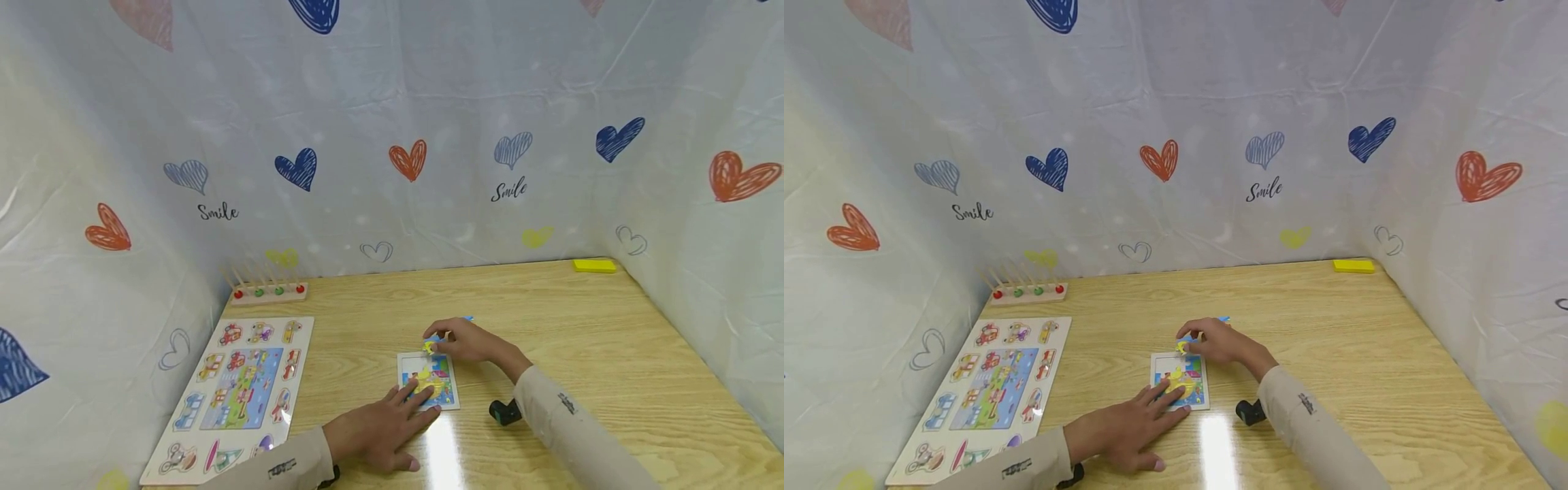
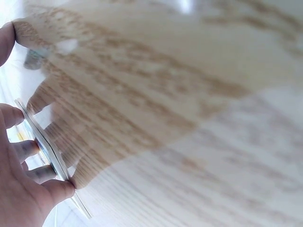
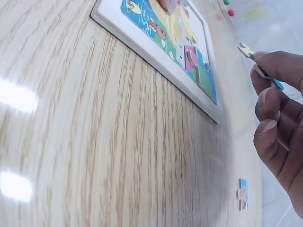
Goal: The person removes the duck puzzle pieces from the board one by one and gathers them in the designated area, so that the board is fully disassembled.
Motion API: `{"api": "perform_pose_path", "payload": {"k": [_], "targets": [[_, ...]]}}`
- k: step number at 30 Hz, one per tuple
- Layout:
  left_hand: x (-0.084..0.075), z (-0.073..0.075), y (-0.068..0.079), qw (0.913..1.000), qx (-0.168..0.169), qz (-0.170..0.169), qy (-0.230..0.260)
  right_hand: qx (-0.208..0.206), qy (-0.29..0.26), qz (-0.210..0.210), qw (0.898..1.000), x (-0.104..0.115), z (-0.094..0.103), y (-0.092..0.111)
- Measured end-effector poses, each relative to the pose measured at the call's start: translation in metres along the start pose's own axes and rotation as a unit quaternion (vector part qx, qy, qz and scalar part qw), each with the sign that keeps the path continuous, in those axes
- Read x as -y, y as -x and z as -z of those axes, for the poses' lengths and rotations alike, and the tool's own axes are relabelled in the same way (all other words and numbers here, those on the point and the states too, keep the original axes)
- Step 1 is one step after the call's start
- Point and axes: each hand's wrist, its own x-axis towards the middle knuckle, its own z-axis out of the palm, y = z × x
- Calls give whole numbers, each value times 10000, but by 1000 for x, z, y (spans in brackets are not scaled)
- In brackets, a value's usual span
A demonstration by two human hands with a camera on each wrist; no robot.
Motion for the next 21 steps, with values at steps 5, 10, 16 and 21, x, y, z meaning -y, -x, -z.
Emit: {"api": "perform_pose_path", "payload": {"k": [5, 10, 16, 21], "targets": [[0, 0, 0, 9999, 52, 22, 119, -227, -170, -22, 9996, -4, 4, 5], [-1, 0, 0, 9997, 50, 26, 220, -456, -236, -85, 9986, -8, 9, 10], [-1, -2, 0, 9995, 22, 71, 302, -704, -266, -71, 9971, -13, 14, 17], [-2, 0, 1, 9997, -5, 39, 244, -876, -478, -28, 9950, -21, 19, 23]]}}
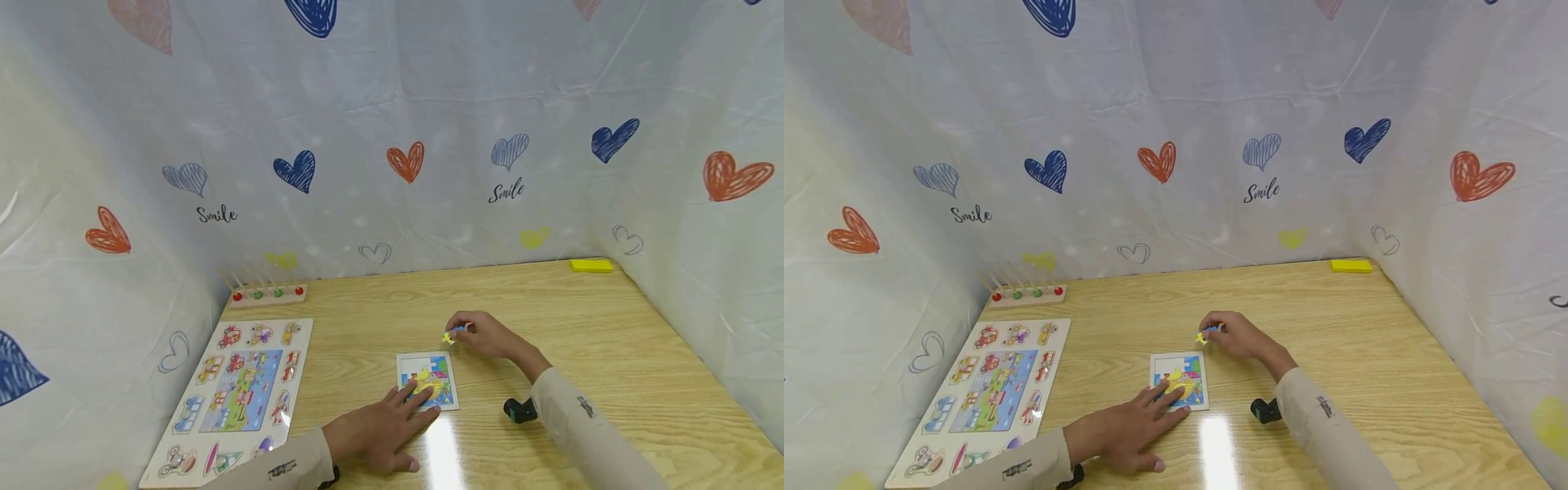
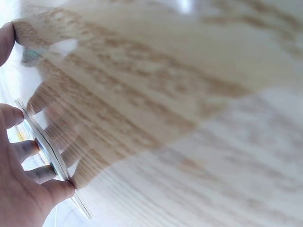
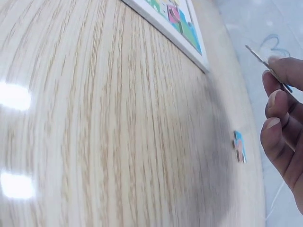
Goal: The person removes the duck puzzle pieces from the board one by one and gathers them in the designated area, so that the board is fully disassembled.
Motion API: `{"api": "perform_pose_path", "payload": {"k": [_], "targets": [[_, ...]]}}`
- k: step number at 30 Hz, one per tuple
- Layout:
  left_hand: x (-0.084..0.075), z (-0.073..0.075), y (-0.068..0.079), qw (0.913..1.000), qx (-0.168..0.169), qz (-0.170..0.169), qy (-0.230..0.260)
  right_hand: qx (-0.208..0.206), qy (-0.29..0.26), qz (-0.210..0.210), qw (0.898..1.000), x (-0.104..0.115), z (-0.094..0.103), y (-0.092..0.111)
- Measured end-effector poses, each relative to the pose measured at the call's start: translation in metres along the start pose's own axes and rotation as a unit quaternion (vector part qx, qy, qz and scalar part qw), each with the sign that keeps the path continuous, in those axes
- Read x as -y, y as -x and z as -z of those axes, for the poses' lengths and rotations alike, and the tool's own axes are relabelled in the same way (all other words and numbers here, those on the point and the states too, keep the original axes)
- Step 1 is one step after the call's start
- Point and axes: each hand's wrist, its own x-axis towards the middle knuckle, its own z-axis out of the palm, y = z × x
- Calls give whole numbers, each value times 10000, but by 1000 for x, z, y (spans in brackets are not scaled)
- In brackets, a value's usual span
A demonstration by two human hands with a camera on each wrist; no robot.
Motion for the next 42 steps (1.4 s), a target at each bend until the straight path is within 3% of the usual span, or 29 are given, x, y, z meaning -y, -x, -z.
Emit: {"api": "perform_pose_path", "payload": {"k": [10, 24, 42], "targets": [[0, 1, 0, 10000, 38, 0, -30, -174, 8, -346, 9992, -15, 12, 13], [1, -2, 0, 9998, -86, -19, -185, -324, -398, -759, 9958, -28, 36, 27], [0, -1, -1, 9999, -28, 15, -161, -596, 173, -988, 9932, -55, 56, 24]]}}
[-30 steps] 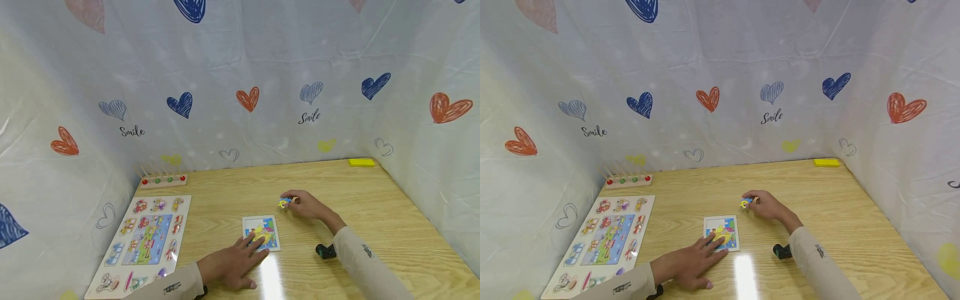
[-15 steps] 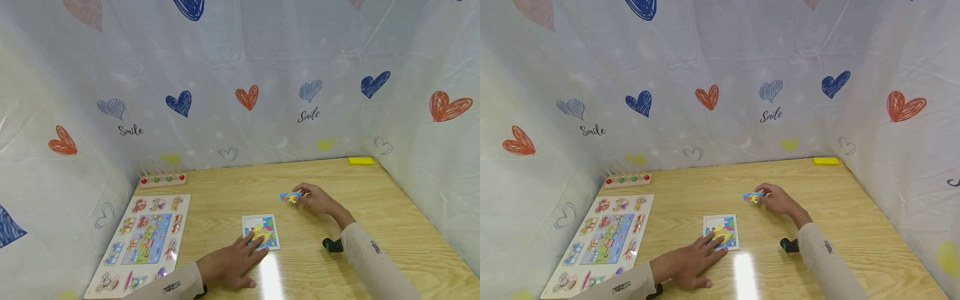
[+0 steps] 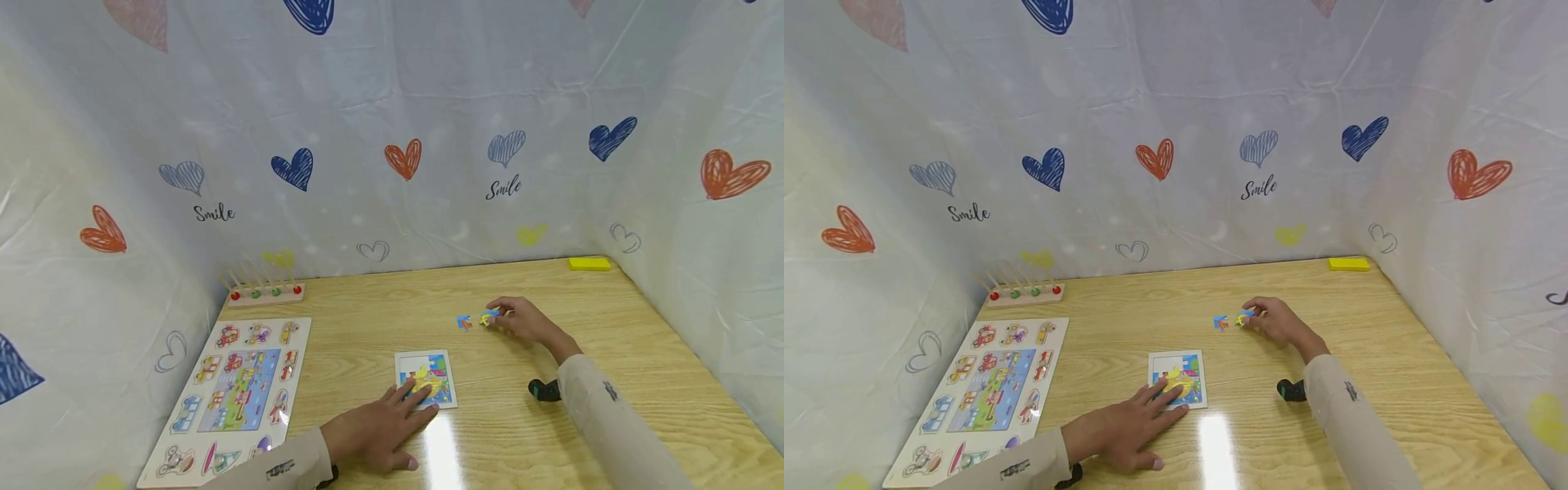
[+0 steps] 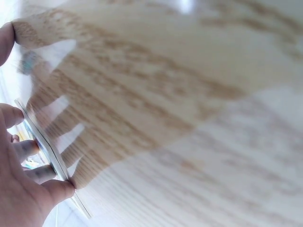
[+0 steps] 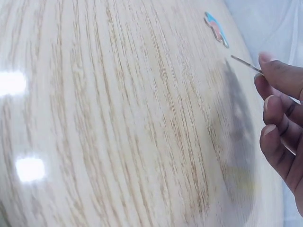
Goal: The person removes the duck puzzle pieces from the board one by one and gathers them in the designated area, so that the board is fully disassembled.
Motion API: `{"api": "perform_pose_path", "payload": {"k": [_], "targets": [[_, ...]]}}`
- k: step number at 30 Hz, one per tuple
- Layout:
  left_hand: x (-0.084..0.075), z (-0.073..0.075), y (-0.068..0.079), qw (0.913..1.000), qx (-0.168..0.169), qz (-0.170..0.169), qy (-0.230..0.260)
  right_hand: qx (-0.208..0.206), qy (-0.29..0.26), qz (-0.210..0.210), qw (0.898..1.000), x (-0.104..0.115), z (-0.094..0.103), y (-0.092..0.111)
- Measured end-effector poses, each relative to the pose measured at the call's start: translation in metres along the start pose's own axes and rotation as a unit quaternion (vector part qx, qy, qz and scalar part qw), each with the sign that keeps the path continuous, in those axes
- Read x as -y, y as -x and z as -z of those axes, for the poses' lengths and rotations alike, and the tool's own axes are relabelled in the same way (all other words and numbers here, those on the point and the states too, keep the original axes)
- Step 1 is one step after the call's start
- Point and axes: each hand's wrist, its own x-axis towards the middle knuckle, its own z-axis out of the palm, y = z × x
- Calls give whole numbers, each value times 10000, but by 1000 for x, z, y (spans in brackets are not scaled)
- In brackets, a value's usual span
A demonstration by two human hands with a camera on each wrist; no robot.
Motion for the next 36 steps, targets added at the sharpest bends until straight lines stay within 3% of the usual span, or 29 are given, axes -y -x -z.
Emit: {"api": "perform_pose_path", "payload": {"k": [23, 36], "targets": [[1, -1, 0, 9999, 11, -16, -117, 172, 1491, 96, 9886, -6, 2, -13], [-1, 2, 2, 9998, -36, -22, -184, 201, 1320, 129, 9910, -13, 7, -10]]}}
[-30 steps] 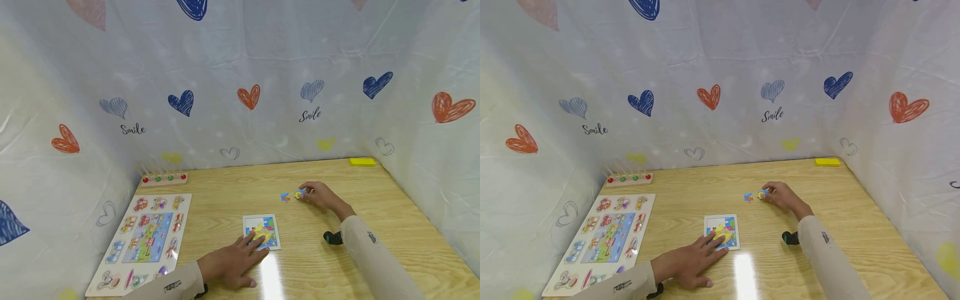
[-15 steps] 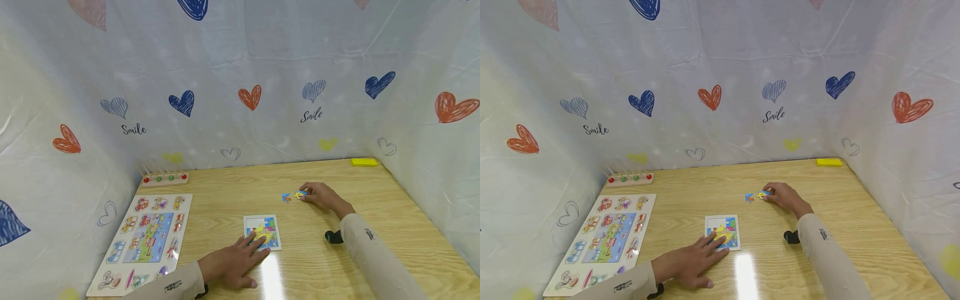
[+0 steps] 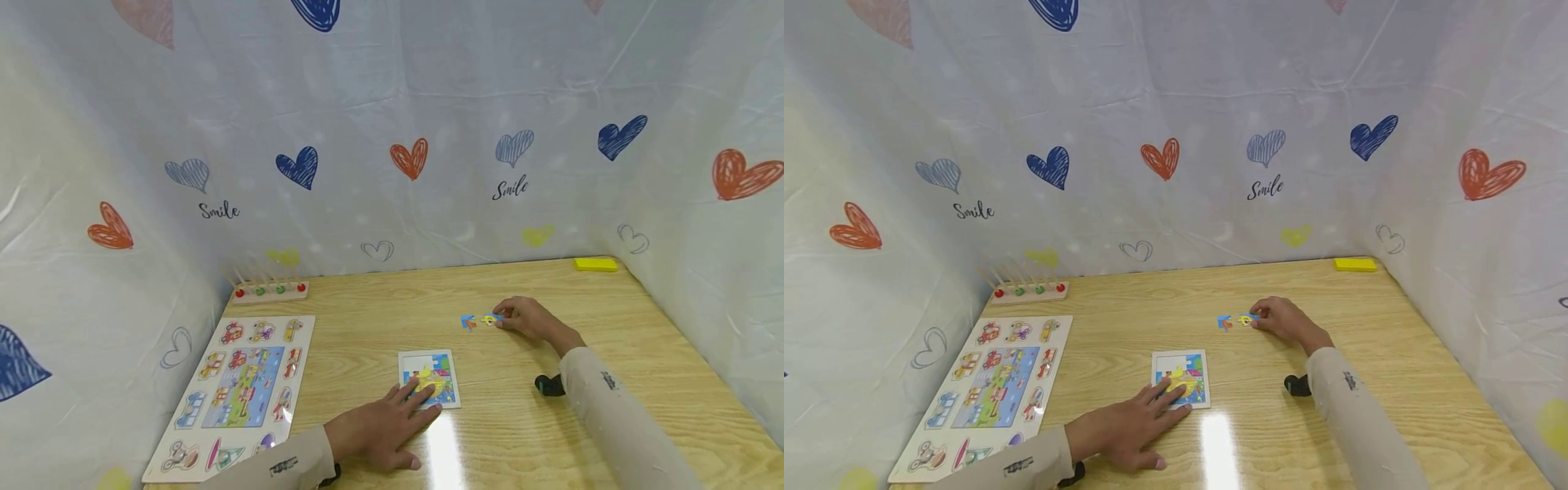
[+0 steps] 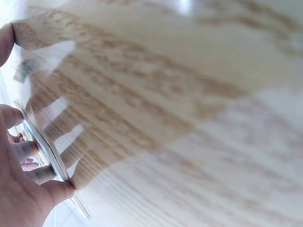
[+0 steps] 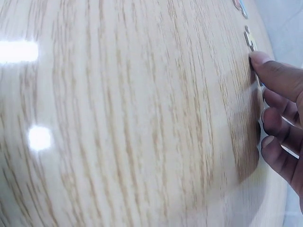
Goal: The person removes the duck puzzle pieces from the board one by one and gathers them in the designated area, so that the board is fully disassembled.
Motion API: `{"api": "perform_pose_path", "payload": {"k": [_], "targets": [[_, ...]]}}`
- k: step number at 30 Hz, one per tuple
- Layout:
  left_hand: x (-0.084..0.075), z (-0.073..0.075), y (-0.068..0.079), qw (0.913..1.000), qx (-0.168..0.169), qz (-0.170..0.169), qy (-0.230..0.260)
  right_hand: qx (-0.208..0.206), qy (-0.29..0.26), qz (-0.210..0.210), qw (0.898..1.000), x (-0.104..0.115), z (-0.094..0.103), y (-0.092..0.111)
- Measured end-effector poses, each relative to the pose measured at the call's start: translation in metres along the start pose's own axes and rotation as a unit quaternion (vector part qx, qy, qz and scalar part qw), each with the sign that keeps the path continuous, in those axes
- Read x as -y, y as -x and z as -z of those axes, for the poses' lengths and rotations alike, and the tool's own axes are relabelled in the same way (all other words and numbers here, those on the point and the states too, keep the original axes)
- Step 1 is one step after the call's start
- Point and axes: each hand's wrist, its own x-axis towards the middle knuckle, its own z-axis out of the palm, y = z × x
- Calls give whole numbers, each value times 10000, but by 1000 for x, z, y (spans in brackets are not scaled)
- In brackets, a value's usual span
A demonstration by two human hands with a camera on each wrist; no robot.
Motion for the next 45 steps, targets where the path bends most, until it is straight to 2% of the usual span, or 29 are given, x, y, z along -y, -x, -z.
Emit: {"api": "perform_pose_path", "payload": {"k": [13, 23, 28, 34, 45], "targets": [[0, -1, 0, 10000, -4, 8, -32, -29, -137, -48, 9999, 0, -1, 0], [0, -2, 0, 10000, -50, -5, -21, -171, -433, -155, 9988, 3, 0, 8], [0, -1, 0, 10000, -48, -10, 10, -151, -555, 44, 9983, 5, -5, 10], [0, -1, 0, 10000, 0, 16, 23, 119, -811, 350, 9960, 18, -12, 8], [0, -1, -1, 10000, 13, 59, 45, 594, -960, 892, 9896, 60, -24, 6]]}}
